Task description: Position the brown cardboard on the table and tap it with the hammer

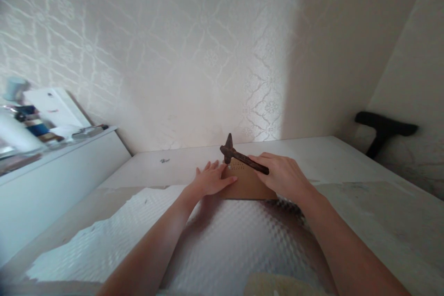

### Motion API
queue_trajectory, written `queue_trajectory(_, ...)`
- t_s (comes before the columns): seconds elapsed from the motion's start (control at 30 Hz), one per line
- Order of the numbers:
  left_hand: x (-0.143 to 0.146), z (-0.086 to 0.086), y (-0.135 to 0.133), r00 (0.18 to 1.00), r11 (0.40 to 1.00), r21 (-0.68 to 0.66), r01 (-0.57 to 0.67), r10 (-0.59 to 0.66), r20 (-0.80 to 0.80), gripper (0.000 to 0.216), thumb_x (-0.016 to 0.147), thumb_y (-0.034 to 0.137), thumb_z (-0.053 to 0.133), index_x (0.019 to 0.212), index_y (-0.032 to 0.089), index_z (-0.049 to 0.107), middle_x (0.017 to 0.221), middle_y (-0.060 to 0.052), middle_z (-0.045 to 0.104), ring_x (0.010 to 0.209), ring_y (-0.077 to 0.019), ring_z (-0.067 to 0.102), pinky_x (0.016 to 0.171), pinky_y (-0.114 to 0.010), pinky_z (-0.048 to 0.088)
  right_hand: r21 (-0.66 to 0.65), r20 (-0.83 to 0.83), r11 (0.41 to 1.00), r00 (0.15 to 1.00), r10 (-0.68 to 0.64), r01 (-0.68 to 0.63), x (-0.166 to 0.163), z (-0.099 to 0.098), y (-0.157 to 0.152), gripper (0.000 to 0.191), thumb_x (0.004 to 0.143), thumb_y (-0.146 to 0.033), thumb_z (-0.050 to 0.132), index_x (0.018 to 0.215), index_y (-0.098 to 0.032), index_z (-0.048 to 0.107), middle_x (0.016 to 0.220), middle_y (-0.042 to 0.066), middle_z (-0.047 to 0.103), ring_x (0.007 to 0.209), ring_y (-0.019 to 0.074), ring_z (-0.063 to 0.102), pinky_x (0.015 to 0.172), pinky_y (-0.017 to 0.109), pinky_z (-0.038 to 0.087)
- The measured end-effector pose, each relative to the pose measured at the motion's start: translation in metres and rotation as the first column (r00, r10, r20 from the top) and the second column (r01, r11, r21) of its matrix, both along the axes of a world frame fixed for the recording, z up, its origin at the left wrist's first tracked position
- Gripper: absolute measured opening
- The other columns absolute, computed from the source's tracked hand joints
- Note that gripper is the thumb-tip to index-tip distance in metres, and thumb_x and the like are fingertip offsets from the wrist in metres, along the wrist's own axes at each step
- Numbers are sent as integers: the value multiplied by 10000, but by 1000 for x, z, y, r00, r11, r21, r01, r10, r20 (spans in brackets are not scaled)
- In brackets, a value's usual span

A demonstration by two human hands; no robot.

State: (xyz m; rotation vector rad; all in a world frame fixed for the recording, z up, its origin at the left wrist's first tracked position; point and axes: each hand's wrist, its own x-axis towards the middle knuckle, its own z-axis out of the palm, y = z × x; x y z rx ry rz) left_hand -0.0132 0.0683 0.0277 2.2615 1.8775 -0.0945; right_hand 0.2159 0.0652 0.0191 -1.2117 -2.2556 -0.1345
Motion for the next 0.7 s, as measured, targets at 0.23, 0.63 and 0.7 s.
queue_trajectory(0.23, -1, -1, 0, 1000, 1000, -13, -10, 10, -7, 857, 869, 787, 239, 1546, 263, 242, 1631, -145, 208, 1485, -406, 157, 1114, -709, 172, 2, 12, 1000, 1000, 17, -17, 0, -1, 1, 494, 839, -168, 561, 1278, -377, 651, 1059, -24, 742, 882, 186, 712, 720, 253, 547)
queue_trajectory(0.63, 0, 0, 0, 999, 1000, 3, -7, 7, 34, 847, 867, 770, 289, 1531, 244, 298, 1619, -153, 243, 1477, -415, 179, 1109, -724, 158, -29, 17, 1000, 1000, -11, 11, 0, 0, 0, 431, 881, -198, 545, 1272, -341, 653, 1116, -5, 728, 927, 206, 703, 749, 274, 536)
queue_trajectory(0.7, 0, -2, 0, 999, 1000, 15, 3, -4, 42, 851, 864, 775, 291, 1525, 239, 313, 1612, -153, 262, 1473, -423, 187, 1102, -735, 160, -32, 15, 999, 1000, -13, 13, 1, -1, 1, 412, 891, -216, 548, 1272, -326, 655, 1115, 6, 728, 923, 212, 704, 755, 283, 538)
